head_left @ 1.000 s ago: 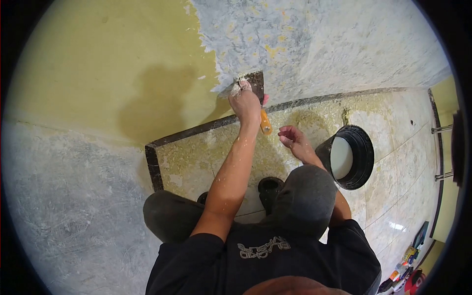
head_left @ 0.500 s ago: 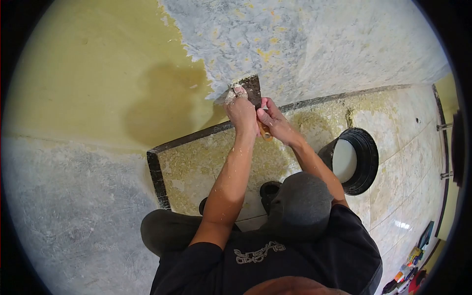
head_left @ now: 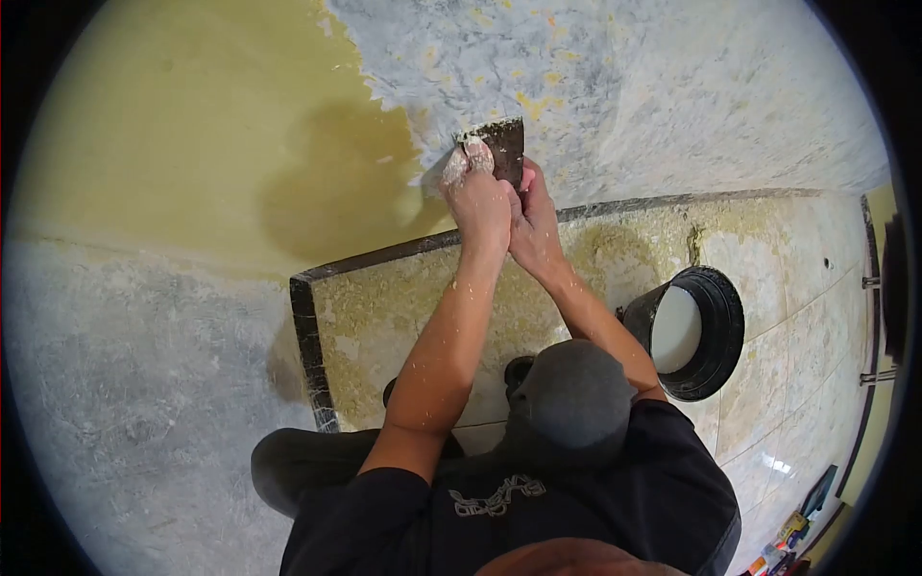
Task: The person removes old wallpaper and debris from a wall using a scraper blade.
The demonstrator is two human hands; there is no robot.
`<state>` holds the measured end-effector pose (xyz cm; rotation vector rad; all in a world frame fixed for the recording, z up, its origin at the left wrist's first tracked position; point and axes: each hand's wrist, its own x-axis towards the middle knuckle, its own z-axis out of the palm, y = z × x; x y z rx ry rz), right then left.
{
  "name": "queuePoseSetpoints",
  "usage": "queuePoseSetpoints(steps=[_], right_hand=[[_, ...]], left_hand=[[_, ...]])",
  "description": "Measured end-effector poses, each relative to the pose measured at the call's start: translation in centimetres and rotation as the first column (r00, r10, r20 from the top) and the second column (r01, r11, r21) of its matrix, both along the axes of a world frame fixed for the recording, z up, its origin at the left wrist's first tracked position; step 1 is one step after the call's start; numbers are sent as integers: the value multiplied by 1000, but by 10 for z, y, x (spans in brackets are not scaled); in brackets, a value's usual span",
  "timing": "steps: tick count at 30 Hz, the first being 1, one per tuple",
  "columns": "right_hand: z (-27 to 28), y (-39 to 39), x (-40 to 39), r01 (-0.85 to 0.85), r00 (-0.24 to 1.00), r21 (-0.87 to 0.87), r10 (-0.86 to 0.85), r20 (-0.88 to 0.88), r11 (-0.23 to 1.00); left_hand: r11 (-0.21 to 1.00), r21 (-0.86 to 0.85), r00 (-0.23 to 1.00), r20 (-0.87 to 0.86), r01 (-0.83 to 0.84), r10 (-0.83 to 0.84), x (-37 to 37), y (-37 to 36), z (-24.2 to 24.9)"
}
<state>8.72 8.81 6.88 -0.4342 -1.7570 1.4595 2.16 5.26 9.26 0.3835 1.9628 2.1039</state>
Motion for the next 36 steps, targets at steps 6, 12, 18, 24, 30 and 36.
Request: queuePoseSetpoints(steps=[6,12,18,24,30,36], right_hand=[[-33,-3,21,35,970,-32,-26,242,999],[8,0,10,54,971,44,-63,233,998],[-29,-5,4,62,991,-30,-58,124,998],[10,15,42,37,998,-439,-12,60,898],[30,25,34,149,985,-186,-129,116,971],[32,18,40,46,989,-417,18,148,908]], left_hand=[[983,185,924,376,-2,-69,11,4,-25],[957,289,941,328,-21,-79,6,0,8],[971,238,967,252,-13,-48,2,1,3],[985,60,955,243,163,-173,20,34,7],[977,100,966,157,190,-204,27,38,51],[987,126,969,213,96,-121,35,32,57]])
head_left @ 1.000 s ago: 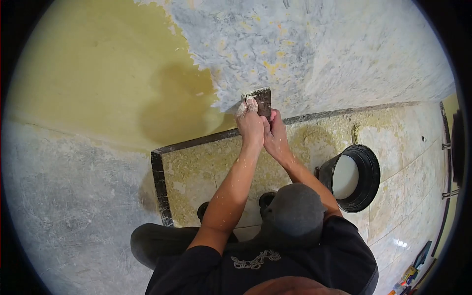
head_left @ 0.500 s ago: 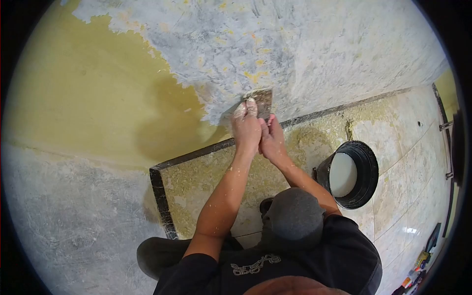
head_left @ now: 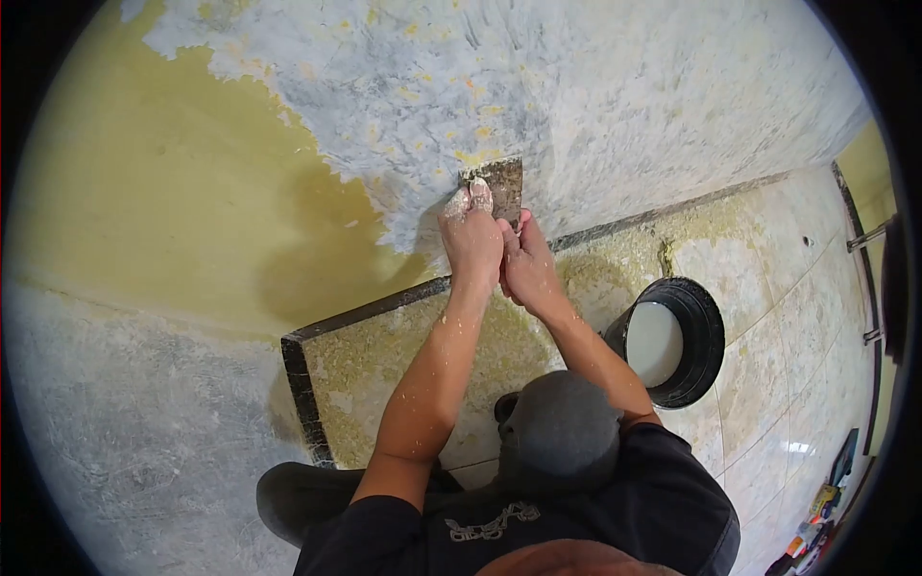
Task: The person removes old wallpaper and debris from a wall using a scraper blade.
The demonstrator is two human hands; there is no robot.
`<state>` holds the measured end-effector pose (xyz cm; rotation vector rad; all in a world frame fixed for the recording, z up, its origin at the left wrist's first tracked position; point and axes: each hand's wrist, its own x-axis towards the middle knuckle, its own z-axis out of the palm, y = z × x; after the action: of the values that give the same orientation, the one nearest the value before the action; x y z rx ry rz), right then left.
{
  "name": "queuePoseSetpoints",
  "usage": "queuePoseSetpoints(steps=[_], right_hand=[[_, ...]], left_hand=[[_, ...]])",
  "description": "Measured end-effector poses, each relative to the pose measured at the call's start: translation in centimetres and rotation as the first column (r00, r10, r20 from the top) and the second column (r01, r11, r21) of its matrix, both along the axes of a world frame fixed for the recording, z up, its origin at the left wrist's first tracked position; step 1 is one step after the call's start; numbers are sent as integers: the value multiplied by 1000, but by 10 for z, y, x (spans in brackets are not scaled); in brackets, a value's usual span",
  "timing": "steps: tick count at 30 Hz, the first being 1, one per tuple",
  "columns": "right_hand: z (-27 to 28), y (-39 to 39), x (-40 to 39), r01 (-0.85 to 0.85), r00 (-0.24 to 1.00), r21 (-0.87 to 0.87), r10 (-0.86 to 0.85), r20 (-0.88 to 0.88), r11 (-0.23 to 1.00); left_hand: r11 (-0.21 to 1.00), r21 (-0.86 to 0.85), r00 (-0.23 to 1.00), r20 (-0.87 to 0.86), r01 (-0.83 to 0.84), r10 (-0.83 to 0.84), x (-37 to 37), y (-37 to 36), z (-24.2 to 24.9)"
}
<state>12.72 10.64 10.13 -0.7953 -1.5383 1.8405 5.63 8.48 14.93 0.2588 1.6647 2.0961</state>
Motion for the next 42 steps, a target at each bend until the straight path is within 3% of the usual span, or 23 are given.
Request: queuePoseSetpoints(steps=[1,2,4,6,7,11,12,14,16,18,20,22,23,25,27,28,29,30,32,33,35,37,42], right_hand=[[-5,3,-5,31,999,173,-29,-14,985],[-13,10,-11,38,999,163,-38,-7,986],[-4,16,-7,55,996,294,-30,-88,954],[27,21,35,-37,999,119,34,29,992],[35,19,55,-160,983,-50,164,82,986],[28,34,187,-1,923,45,-17,385,999],[3,45,230,-35,915,89,-4,404,995],[6,57,290,-129,602,148,-41,797,981],[-14,69,324,-258,334,135,-42,942,957],[-51,86,326,-261,292,101,-21,956,960],[-64,96,299,-480,45,-113,154,987,870],[-114,117,276,-458,-257,-360,266,929,813],[-139,114,280,-467,-261,-356,258,930,809],[-170,96,288,-823,-29,117,-247,969,555],[-159,98,282,-796,-70,19,-124,990,605],[-153,94,276,-754,-116,-91,5,993,651],[-163,90,296,-776,74,120,-100,992,619],[-169,98,299,-785,79,123,-99,992,607],[-184,100,322,-766,-43,81,-177,983,637],[-209,104,339,-737,85,236,-259,962,633],[-174,94,319,-721,-78,82,-198,977,688],[-142,84,294,-656,-109,43,-151,983,753],[-137,90,290,-744,-155,-89,-42,987,662]], left_hand=[[999,30,998,63,26,-27,1,0,3],[999,20,997,69,33,-35,-5,4,3],[998,45,988,-145,53,-46,-12,8,-8],[960,122,968,-33,252,-250,2,0,5],[923,47,911,-189,382,-367,4,-7,-6],[784,-42,778,-94,620,-621,14,-43,-56],[690,-195,694,-58,697,-718,8,-48,-83],[523,-424,553,-59,739,-831,3,-54,-137],[452,-469,469,-87,759,-879,14,-55,-149],[439,-428,453,-74,790,-888,36,-56,-143],[292,-707,279,-138,644,-950,58,-56,-143],[346,-738,181,-297,579,-938,76,-46,-140],[404,-763,60,-436,504,-898,83,-40,-139],[702,-568,-41,-789,429,-612,106,-26,-128],[562,-505,-4,-746,655,-666,130,-12,-101],[571,-514,5,-741,641,-672,147,-2,-107],[456,-636,-260,-718,623,-646,165,9,-119],[349,-749,-505,-647,564,-571,170,15,-113],[276,-834,-559,-531,478,-637,176,17,-113],[188,-900,-615,-410,395,-674,183,15,-111],[200,-902,-634,-415,384,-653,184,16,-122],[234,-905,-648,-418,355,-637,184,12,-127],[186,-946,-605,-313,264,-732,188,1,-121]])
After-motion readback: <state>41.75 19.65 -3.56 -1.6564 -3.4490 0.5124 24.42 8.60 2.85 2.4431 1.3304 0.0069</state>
